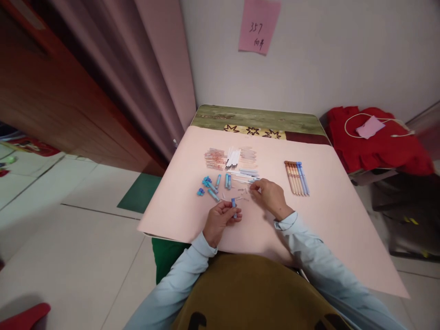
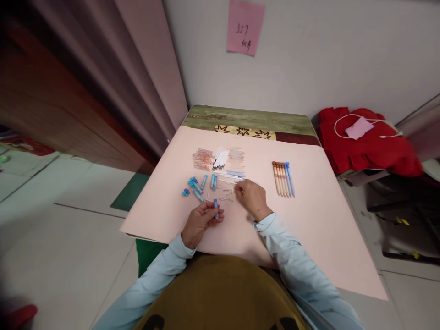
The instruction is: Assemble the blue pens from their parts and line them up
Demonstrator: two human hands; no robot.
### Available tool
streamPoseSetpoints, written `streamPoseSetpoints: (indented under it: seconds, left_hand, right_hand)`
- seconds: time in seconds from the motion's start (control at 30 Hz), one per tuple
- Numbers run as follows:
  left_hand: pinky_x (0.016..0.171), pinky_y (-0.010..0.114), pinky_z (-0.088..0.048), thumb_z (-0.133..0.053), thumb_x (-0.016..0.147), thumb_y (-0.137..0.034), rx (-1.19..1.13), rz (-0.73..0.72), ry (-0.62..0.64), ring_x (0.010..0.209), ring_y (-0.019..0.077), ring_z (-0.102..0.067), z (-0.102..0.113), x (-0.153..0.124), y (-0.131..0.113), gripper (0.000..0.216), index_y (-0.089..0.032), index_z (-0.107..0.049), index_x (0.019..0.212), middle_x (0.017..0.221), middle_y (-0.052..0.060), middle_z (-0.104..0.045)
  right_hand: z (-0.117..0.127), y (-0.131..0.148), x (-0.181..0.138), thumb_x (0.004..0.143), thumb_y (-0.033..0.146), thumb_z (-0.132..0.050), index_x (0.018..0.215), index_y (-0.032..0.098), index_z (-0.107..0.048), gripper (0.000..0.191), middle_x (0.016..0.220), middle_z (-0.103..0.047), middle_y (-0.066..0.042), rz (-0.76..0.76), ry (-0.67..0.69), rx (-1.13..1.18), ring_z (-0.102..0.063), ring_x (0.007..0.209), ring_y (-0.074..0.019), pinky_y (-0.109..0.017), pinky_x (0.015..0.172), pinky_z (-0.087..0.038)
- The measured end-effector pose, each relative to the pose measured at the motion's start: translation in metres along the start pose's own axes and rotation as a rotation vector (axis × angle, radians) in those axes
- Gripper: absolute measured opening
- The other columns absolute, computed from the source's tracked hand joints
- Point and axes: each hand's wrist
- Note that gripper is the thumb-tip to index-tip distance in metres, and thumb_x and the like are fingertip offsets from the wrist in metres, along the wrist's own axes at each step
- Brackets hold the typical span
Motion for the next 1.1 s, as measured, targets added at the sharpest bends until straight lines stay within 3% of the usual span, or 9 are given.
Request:
streamPoseSetpoints:
  seconds: [0.23,0.47,0.57,0.67,0.73,0.87,0.97,1.1]
  left_hand:
    - [0.07,0.03,-0.058,-0.086,0.063,-0.029,-0.015,-0.001,0.034,0.07,0.0156,-0.07,0.0,0.002,-0.003,0.039,-0.011,-0.065,0.091,0.083,0.009,-0.073]
    - [0.075,0.029,-0.056,-0.085,0.065,-0.03,0.071,-0.115,0.072,0.075,0.0152,-0.068,0.001,0.001,0.006,0.033,-0.012,-0.072,0.089,0.085,0.007,-0.074]
    - [0.076,0.03,-0.055,-0.083,0.067,-0.03,0.106,-0.159,0.079,0.078,0.0163,-0.068,0.004,-0.001,0.01,0.03,-0.013,-0.074,0.09,0.087,0.008,-0.075]
    - [0.079,0.031,-0.055,-0.081,0.069,-0.03,0.14,-0.204,0.09,0.08,0.0168,-0.067,0.006,-0.001,0.015,0.027,-0.015,-0.074,0.091,0.088,0.008,-0.075]
    - [0.081,0.03,-0.053,-0.079,0.072,-0.03,0.184,-0.237,0.099,0.081,0.0167,-0.067,0.007,0.0,0.018,0.025,-0.016,-0.075,0.092,0.089,0.007,-0.075]
    - [0.084,0.031,-0.052,-0.076,0.075,-0.03,0.275,-0.268,0.1,0.085,0.0182,-0.066,0.006,0.0,0.019,0.024,-0.017,-0.075,0.095,0.092,0.007,-0.075]
    - [0.086,0.031,-0.051,-0.075,0.075,-0.028,0.306,-0.279,0.107,0.089,0.0189,-0.066,0.005,0.0,0.019,0.024,-0.017,-0.075,0.097,0.096,0.008,-0.075]
    - [0.088,0.031,-0.05,-0.075,0.075,-0.028,0.312,-0.279,0.106,0.09,0.0191,-0.067,0.005,0.0,0.018,0.025,-0.017,-0.075,0.098,0.098,0.008,-0.075]
  right_hand:
    - [-0.002,0.006,-0.005,0.087,0.028,-0.058,0.088,0.025,-0.073,0.015,0.093,-0.069,-0.003,0.083,0.068,-0.182,-0.062,0.073,-0.015,-0.026,0.056,-0.03]
    - [-0.009,0.008,-0.006,0.095,0.027,-0.045,0.098,0.017,-0.064,0.021,0.1,-0.066,-0.01,0.198,0.061,-0.275,-0.061,0.072,-0.0164,-0.026,0.055,-0.028]
    - [0.003,0.008,-0.01,0.097,0.028,-0.043,0.103,0.018,-0.06,0.02,0.094,-0.068,-0.008,0.157,-0.017,-0.109,-0.061,0.07,-0.0168,-0.026,0.056,-0.031]
    - [0.018,0.011,-0.018,0.094,0.029,-0.047,0.097,0.019,-0.059,0.015,0.076,-0.067,-0.001,0.154,-0.034,0.206,-0.06,0.063,-0.0149,-0.025,0.059,-0.037]
    - [0.024,0.013,-0.025,0.092,0.031,-0.052,0.091,0.02,-0.06,0.013,0.072,-0.066,0.0,0.178,0.028,0.436,-0.061,0.064,-0.014,-0.024,0.061,-0.043]
    - [0.02,0.014,-0.038,0.091,0.036,-0.054,0.101,0.02,-0.063,0.02,0.088,-0.071,-0.003,0.125,0.211,0.824,-0.07,0.079,-0.0161,-0.028,0.07,-0.055]
    - [0.014,0.012,-0.043,0.09,0.038,-0.056,0.104,0.02,-0.061,0.023,0.089,-0.072,-0.005,0.051,0.257,0.934,-0.072,0.084,-0.0178,-0.031,0.075,-0.058]
    - [0.013,0.01,-0.045,0.089,0.039,-0.059,0.098,0.021,-0.06,0.02,0.08,-0.073,-0.003,0.031,0.189,0.888,-0.073,0.075,-0.0171,-0.029,0.07,-0.058]
Point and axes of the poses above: each hand's wrist, its own x-axis towards the middle knuckle, its own z-axis out of the back of the hand, y = z × x
